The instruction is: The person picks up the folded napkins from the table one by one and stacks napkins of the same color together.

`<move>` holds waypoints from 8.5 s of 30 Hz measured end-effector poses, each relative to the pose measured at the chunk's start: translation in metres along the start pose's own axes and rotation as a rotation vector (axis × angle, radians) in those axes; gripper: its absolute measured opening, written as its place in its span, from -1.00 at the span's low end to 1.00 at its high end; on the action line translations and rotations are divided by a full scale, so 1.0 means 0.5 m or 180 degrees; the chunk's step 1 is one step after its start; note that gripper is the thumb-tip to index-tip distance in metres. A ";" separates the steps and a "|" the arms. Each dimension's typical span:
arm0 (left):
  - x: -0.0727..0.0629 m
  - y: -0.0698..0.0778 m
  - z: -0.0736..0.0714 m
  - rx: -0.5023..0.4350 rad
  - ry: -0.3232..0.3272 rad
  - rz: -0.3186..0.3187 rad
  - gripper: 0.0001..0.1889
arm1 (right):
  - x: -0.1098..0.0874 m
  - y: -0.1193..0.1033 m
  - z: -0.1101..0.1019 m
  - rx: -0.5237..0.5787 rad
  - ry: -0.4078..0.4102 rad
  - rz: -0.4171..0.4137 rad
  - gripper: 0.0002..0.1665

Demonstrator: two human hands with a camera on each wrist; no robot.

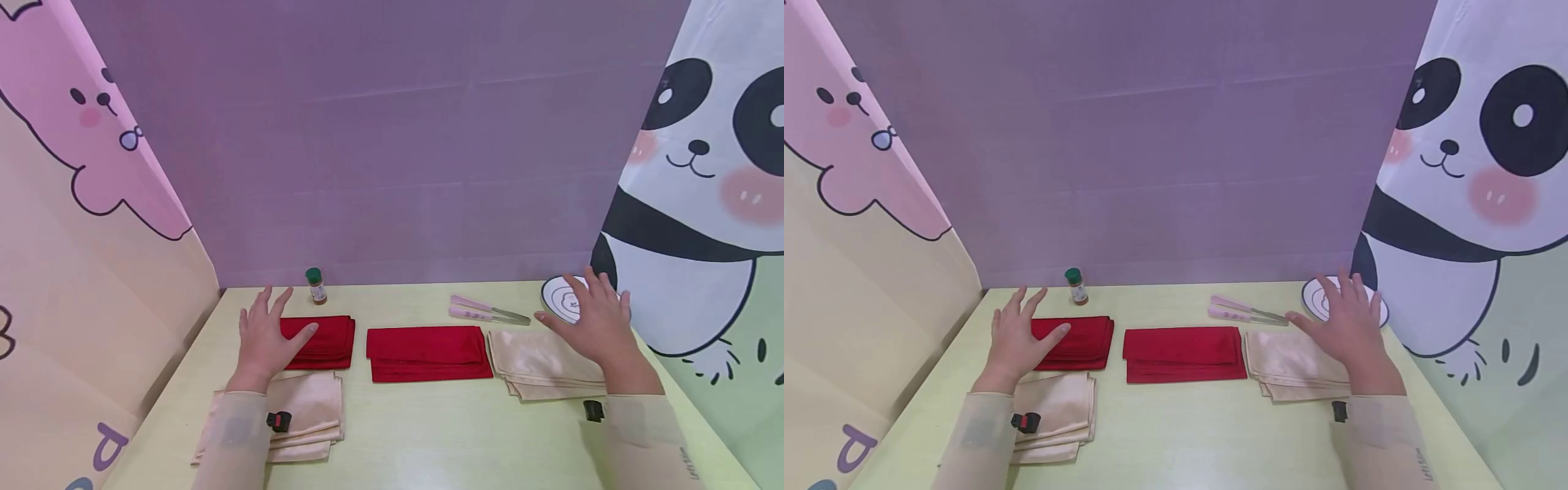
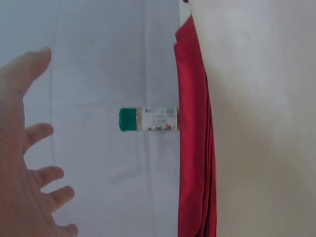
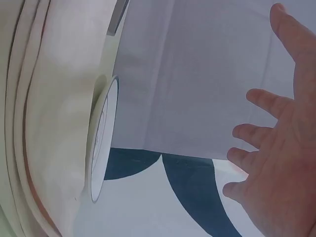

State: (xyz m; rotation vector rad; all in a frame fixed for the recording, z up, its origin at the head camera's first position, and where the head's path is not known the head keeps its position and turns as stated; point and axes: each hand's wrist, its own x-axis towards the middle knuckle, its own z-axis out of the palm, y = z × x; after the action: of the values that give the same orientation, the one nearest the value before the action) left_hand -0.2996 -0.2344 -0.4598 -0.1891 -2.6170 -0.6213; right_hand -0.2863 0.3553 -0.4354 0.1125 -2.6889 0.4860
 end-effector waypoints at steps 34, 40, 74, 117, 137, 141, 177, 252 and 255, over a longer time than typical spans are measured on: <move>-0.003 0.119 0.050 -0.0330 0.0064 0.0253 -0.22 | -0.051 0.072 -0.025 -0.0039 -0.0223 0.0014 0.08; -0.008 0.144 0.061 -0.0357 0.0068 0.0333 -0.24 | -0.062 0.087 -0.023 -0.0089 -0.0247 0.0046 0.05; -0.037 0.294 0.149 -0.0921 -0.0771 0.0450 -0.28 | -0.114 0.181 -0.010 0.0106 -0.0990 0.0227 -0.33; -0.078 0.446 0.251 -0.1199 -0.1491 0.0578 -0.53 | -0.115 0.192 -0.006 0.0115 -0.1558 0.0232 -0.73; -0.087 0.465 0.274 -0.1108 -0.1539 0.0863 -0.59 | -0.126 0.189 -0.025 0.0184 -0.1929 0.0545 -0.59; -0.087 0.470 0.275 -0.1098 -0.1571 0.0908 -0.59 | -0.130 0.189 -0.027 0.0268 -0.1982 0.0631 -0.54; -0.066 0.512 0.324 -0.0929 -0.1477 0.0968 -0.46 | -0.149 0.261 -0.027 0.0506 -0.1328 0.0484 -0.47; -0.064 0.566 0.359 -0.1029 -0.2077 0.0768 -0.84 | -0.190 0.288 -0.038 0.0860 -0.1676 0.0303 -0.67; -0.065 0.565 0.357 -0.1054 -0.2084 0.0764 -0.84 | -0.192 0.287 -0.038 0.0814 -0.1662 0.0265 -0.68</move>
State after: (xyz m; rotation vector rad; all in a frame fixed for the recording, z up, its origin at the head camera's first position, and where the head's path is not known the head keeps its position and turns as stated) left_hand -0.2748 0.0974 -0.5057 -0.9340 -2.9968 -1.0396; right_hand -0.2124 0.4970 -0.5034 0.2275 -3.1296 0.9383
